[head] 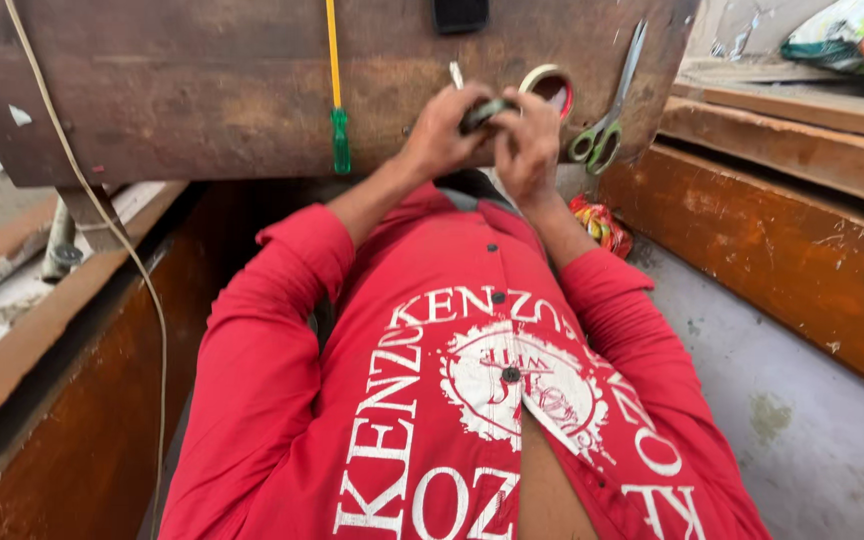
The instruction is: The person sits on the floor and works on a circular electrical component, likely a stator, using a screwdriver and scissors. They manipulate the component, apply tape, and adjust parts while seated at a wooden table.
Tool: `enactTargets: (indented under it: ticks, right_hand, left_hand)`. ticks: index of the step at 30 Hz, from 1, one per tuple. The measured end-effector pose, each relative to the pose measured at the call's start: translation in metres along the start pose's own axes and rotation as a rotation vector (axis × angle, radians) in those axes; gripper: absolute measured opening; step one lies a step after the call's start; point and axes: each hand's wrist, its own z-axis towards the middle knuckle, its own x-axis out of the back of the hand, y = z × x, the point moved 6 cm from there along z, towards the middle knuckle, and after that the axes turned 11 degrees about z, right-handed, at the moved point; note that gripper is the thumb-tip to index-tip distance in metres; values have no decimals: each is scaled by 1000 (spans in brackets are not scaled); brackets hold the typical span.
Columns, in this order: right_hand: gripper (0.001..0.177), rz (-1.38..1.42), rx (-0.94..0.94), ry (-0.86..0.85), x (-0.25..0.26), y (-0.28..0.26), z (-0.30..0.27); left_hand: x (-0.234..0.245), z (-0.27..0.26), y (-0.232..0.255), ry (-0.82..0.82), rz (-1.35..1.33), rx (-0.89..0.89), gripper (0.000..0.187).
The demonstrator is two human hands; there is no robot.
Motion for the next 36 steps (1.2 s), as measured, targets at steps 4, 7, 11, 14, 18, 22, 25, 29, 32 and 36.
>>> enactTargets:
  ticks: [4,7,11,14,18,22,25,29,32,36]
  right_hand:
    - [19,60,-164,101,0,17,-9]
    - [22,81,-161,99,-3,22,0]
    - [23,-74,-21,24,0,8,-18]
    - [22,-152,26,-35,8,2,-6]
    - [24,-61,77,-25,9,-10,7]
    - [20,-1,9,-7,8,-2,0]
    - [18,49,-20,18,5,11,10]
    - [16,85,-84,18,7,21,-2]
    - [16,68,-79,38,5,26,-5]
    - [18,65,-67,38,3,32,-10]
  left_hand:
    - [8,14,7,90,55,-17,37]
    - [18,25,11,109,84,-64,41]
    - [8,7,11,34,103,-17,35]
    - [10,18,14,44,28,-12,38]
    - [18,12,9,28,-134,64,35]
    - [6,-6,7,107,-223,142,30]
    - [6,3,6,201,-223,166,30]
    - [-10,-2,8,247,-328,254,27]
    - [-11,0,9,297,-289,247,28]
    - [-11,1,12,297,-269,243,28]
